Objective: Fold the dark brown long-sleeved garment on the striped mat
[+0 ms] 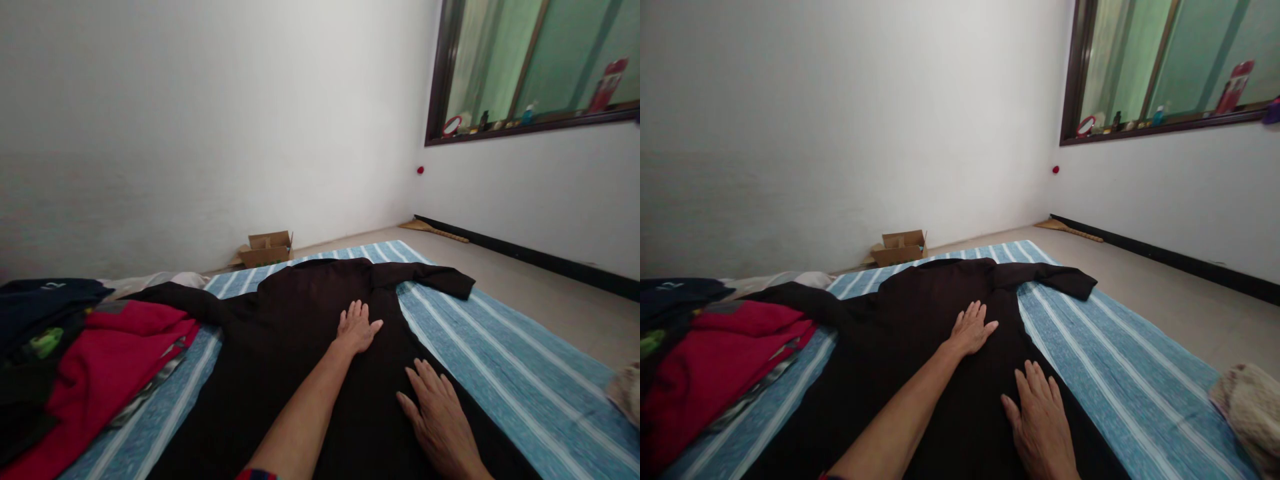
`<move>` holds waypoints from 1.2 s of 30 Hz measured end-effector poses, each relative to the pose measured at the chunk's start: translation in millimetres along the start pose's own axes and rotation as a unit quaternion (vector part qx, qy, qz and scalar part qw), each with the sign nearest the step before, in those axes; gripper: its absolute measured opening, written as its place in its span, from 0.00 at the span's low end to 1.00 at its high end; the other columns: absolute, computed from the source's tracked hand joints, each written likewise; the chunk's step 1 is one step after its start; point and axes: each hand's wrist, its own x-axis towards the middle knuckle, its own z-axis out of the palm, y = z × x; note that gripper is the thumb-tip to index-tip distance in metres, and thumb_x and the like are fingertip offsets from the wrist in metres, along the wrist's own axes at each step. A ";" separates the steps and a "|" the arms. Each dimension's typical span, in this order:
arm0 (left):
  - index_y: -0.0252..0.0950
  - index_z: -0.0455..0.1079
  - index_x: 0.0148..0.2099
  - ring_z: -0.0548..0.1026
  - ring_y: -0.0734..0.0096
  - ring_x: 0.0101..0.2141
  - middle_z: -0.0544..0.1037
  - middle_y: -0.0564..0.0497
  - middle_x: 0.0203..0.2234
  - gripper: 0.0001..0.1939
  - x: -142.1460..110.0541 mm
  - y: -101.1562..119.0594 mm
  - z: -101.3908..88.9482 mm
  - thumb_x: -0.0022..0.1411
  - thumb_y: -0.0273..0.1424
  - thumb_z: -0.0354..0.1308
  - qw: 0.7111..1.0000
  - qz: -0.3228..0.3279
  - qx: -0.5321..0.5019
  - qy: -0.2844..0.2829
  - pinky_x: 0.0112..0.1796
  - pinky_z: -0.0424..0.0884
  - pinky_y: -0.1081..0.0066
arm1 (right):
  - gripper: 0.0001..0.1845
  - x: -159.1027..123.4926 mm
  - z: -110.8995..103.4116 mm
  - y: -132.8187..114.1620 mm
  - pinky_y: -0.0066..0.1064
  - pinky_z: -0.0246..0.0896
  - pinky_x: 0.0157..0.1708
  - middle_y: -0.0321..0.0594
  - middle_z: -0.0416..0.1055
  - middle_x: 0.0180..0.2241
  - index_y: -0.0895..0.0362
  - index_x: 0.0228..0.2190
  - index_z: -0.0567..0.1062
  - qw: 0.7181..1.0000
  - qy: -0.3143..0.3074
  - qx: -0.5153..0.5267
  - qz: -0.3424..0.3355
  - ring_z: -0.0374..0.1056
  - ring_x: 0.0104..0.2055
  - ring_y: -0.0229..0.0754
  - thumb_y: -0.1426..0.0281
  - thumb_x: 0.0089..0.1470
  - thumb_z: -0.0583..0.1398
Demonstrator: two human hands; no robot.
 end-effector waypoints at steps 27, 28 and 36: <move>0.32 0.43 0.67 0.38 0.59 0.64 0.42 0.44 0.66 0.40 32.4 23.7 16.3 0.62 0.54 0.32 0.999 0.051 0.019 -0.004 0.60 0.38 0.52 | 0.25 1.7 7.2 0.9 0.53 0.51 0.57 0.49 0.57 0.58 0.57 0.52 0.70 0.998 0.043 0.015 -0.032 0.53 0.61 0.55 0.59 0.57 0.53; 0.32 0.43 0.67 0.38 0.59 0.64 0.41 0.44 0.66 0.40 33.2 24.4 16.4 0.62 0.54 0.32 0.998 0.054 0.018 -0.006 0.60 0.38 0.52 | 0.25 1.7 7.0 0.6 0.53 0.51 0.57 0.49 0.57 0.58 0.57 0.52 0.70 0.999 0.041 0.017 -0.030 0.53 0.61 0.55 0.58 0.57 0.53; 0.29 0.43 0.67 0.38 0.62 0.65 0.41 0.44 0.66 0.41 34.9 27.6 17.8 0.62 0.54 0.30 0.997 0.077 0.016 -0.007 0.60 0.38 0.53 | 0.26 0.2 5.8 -1.1 0.52 0.49 0.58 0.48 0.57 0.59 0.57 0.52 0.70 0.999 0.028 0.028 -0.025 0.52 0.61 0.55 0.58 0.57 0.53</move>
